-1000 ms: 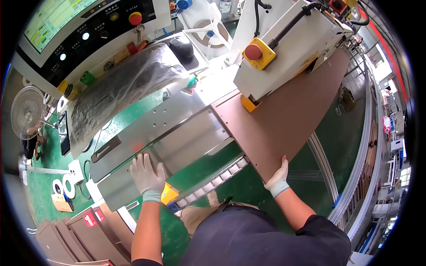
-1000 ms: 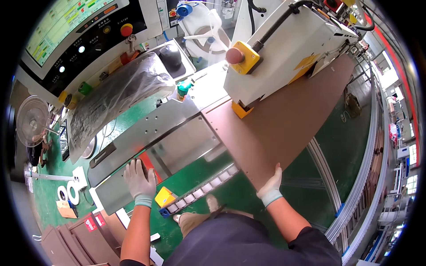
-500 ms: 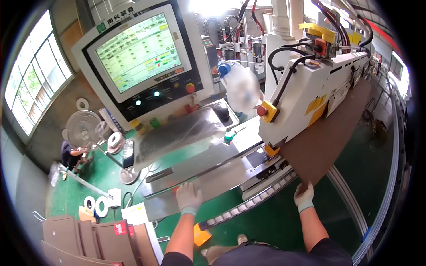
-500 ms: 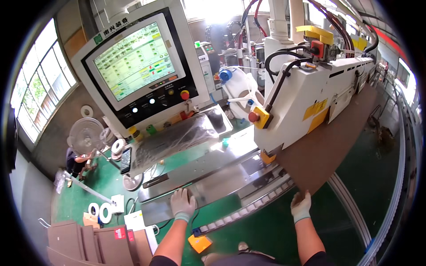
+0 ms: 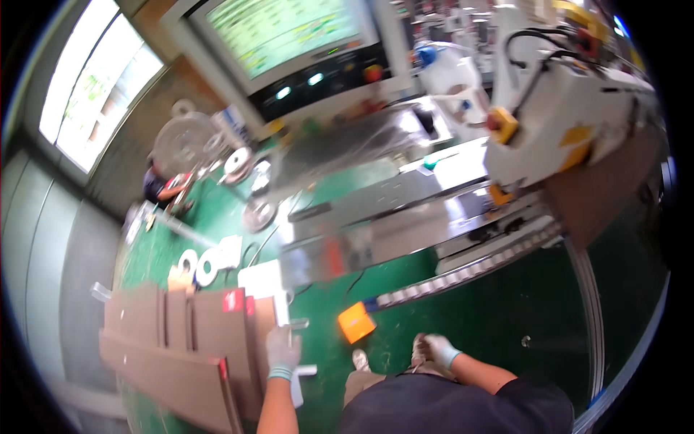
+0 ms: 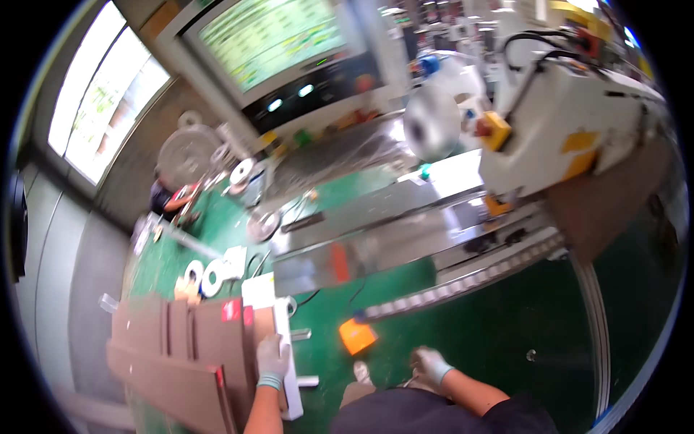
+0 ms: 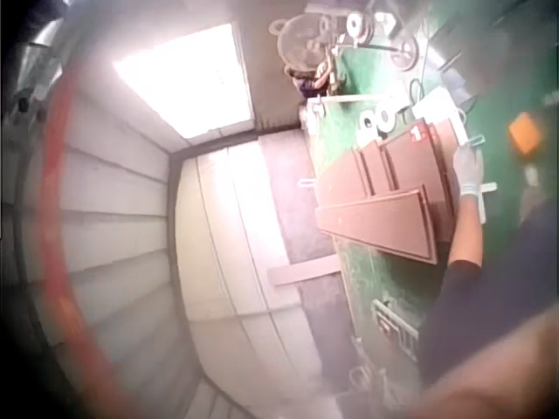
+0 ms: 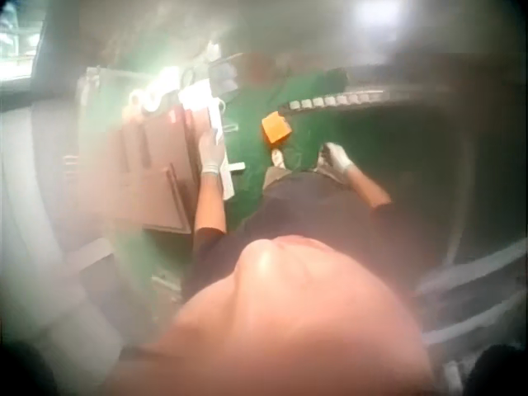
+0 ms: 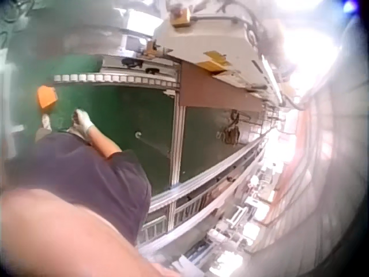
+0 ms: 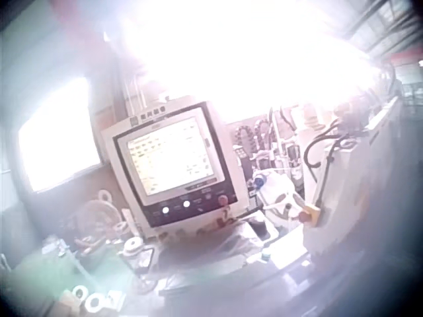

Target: The person picks up large wooden panels from a stack, carries them to an edge-banding machine, and feeds them into the machine one by one.

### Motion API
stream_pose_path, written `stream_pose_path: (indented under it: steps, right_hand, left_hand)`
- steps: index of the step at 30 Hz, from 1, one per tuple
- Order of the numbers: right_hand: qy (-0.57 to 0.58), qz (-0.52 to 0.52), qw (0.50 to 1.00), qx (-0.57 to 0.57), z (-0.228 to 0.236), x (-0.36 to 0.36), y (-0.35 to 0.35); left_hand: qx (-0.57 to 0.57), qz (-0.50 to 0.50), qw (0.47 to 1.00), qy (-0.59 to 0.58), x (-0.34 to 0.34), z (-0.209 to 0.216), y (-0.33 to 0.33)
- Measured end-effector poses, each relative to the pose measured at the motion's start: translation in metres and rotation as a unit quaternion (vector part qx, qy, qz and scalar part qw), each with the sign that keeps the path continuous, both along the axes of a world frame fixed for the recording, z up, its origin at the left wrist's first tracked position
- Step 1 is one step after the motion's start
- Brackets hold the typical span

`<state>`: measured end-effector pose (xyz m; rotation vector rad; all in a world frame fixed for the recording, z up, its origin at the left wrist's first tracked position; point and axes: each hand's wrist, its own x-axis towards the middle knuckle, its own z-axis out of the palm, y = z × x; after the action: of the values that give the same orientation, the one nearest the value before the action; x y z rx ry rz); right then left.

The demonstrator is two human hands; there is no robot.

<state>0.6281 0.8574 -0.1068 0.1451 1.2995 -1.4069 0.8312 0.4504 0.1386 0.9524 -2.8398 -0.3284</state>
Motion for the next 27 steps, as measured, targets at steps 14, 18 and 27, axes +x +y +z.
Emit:
stream_pose_path:
  steps: [14, 18, 27]
  right_hand:
    - [0.027, -0.176, 0.977, 0.12, 0.015, -0.058, -0.091]
    - [0.023, -0.034, 0.998, 0.055, 0.057, -0.011, -0.139]
    - [0.499, 0.376, 0.761, -0.174, 0.158, 0.159, -0.397]
  left_hand:
    - [0.151, 0.692, 0.54, 0.455, 0.485, -0.055, -0.013]
    - [0.147, 0.691, 0.512, 0.489, 0.442, -0.064, -0.013]
    - [0.001, 0.691, 0.632, 0.35, 0.456, -0.083, -0.012]
